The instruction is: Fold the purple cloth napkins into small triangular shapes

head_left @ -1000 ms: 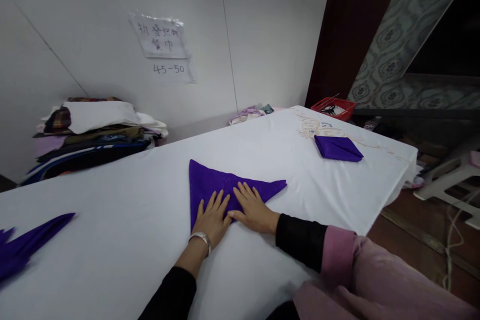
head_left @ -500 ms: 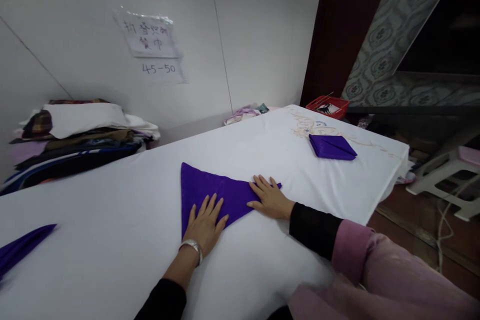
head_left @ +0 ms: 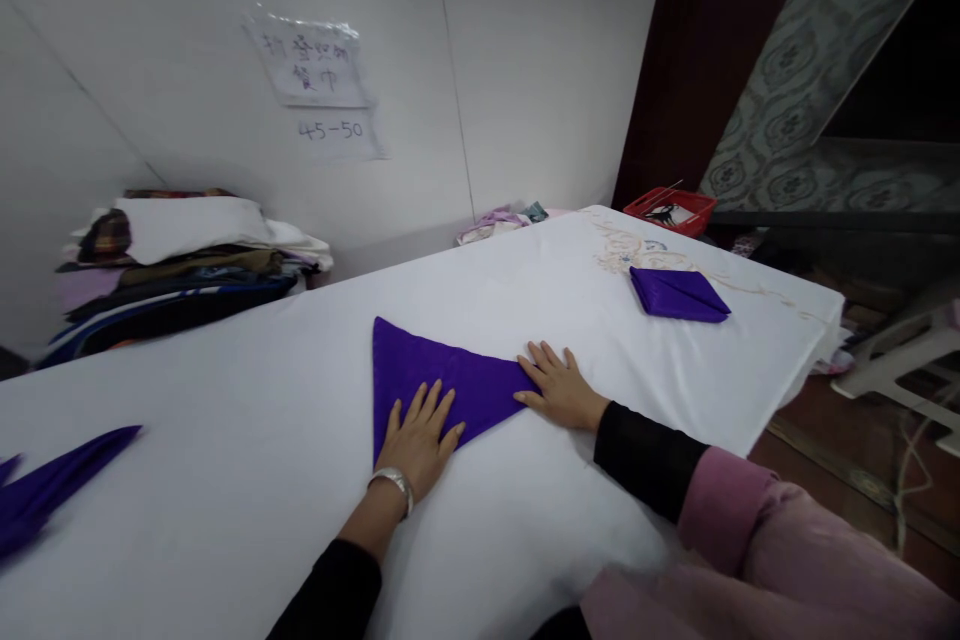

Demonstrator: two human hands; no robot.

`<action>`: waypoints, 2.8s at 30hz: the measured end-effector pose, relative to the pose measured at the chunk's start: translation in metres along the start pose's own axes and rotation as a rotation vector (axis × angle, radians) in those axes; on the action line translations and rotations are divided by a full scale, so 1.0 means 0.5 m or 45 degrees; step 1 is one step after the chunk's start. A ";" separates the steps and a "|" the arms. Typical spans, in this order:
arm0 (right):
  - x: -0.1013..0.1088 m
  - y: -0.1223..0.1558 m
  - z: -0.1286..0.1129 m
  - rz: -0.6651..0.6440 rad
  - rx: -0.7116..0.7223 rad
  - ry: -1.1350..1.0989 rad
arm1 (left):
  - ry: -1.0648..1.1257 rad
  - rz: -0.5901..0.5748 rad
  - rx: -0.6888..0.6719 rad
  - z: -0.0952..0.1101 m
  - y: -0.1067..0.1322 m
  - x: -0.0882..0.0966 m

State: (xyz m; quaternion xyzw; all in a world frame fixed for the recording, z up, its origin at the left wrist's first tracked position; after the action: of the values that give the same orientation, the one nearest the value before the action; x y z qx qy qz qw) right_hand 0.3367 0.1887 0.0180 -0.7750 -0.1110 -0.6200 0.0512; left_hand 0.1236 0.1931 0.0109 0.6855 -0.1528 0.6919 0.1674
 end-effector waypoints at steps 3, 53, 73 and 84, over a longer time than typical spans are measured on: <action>-0.004 0.000 0.002 0.025 -0.005 0.036 | 0.063 -0.049 0.003 -0.002 0.001 0.004; -0.029 0.008 0.019 0.204 0.072 0.266 | 0.498 0.106 0.819 -0.105 0.173 0.060; -0.048 0.058 0.038 0.317 0.245 0.288 | 0.161 0.029 0.494 -0.064 0.064 0.027; -0.052 0.058 0.041 0.358 0.215 0.263 | 0.111 -0.046 0.560 -0.109 0.022 0.011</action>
State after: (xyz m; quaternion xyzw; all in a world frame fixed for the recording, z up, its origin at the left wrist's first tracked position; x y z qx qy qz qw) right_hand 0.3573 0.1624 -0.0100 -0.7080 -0.0472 -0.6716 0.2133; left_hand 0.0700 0.2075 0.0156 0.6777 0.0213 0.7343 0.0327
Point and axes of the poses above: each hand's wrist, its own y-axis away from the middle knuckle, its own x-axis out of the back of the hand, z = x × y, the point moved 8 cm from there along -y, towards the middle knuckle, and after that the axes turned 2 degrees about -y, right-handed, at the moved point
